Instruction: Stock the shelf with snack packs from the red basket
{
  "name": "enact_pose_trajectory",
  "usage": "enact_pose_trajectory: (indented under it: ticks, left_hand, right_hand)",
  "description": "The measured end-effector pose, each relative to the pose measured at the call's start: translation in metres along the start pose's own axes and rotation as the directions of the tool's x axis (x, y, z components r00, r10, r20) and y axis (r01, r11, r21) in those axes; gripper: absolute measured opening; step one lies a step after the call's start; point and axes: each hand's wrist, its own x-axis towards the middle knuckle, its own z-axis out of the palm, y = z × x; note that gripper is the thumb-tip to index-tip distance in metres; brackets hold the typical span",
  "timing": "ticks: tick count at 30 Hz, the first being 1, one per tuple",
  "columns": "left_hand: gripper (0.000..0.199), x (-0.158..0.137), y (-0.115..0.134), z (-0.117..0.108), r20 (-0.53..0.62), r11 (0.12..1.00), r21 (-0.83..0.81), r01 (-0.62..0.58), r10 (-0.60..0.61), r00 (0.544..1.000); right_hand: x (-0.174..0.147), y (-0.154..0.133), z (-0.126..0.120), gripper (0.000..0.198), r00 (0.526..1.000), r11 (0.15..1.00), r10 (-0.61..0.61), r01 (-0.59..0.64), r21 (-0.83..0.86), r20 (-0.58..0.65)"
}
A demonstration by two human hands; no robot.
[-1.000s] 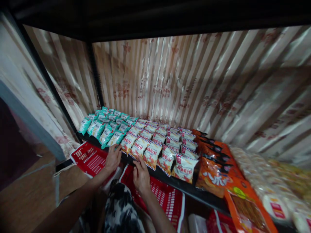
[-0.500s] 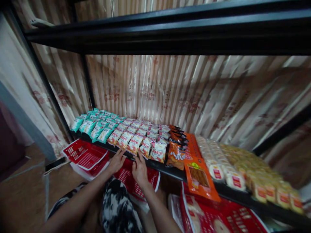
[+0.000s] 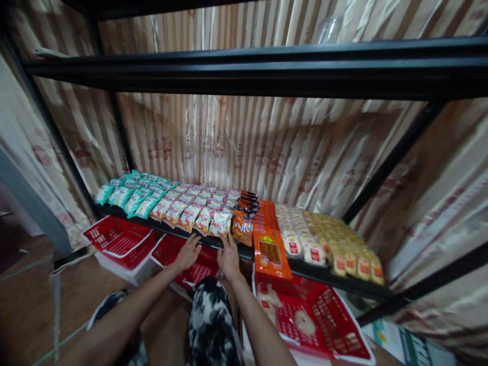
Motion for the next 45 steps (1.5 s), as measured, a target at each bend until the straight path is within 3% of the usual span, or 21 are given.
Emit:
enact_pose_trajectory:
  ticks: [5,9,16,26,38,45]
  left_hand:
    - [0.042,0.014,0.011,0.035,-0.078,1.0,-0.023,0.013,-0.015,0.997]
    - [0.044,0.03,0.013,0.051,-0.163,0.999,-0.031,-0.016,0.011,0.987]
    - [0.047,0.05,0.019,0.048,-0.14,0.994,0.049,-0.101,0.107,0.984]
    - [0.049,0.069,0.008,0.041,-0.095,0.961,0.095,-0.259,0.268,0.959]
    - [0.05,0.09,0.003,0.061,-0.17,0.918,0.064,-0.391,0.396,0.902]
    - [0.052,0.091,-0.001,0.066,-0.142,0.906,0.012,-0.422,0.42,0.896]
  right_hand:
    - [-0.012,0.027,-0.007,0.039,0.999,1.0,0.011,-0.012,-0.025,-0.045]
    - [-0.013,0.04,-0.008,0.043,1.0,1.0,0.017,-0.017,-0.023,-0.002]
    - [0.012,0.039,0.003,0.05,0.999,1.0,-0.009,0.008,0.016,0.037]
    - [0.038,0.037,0.033,0.056,0.993,0.997,-0.062,0.067,-0.04,0.097]
    - [0.044,0.044,0.045,0.051,0.997,0.993,-0.05,0.055,-0.101,0.052]
    - [0.042,0.039,0.049,0.057,0.991,0.964,-0.136,0.131,-0.232,-0.006]
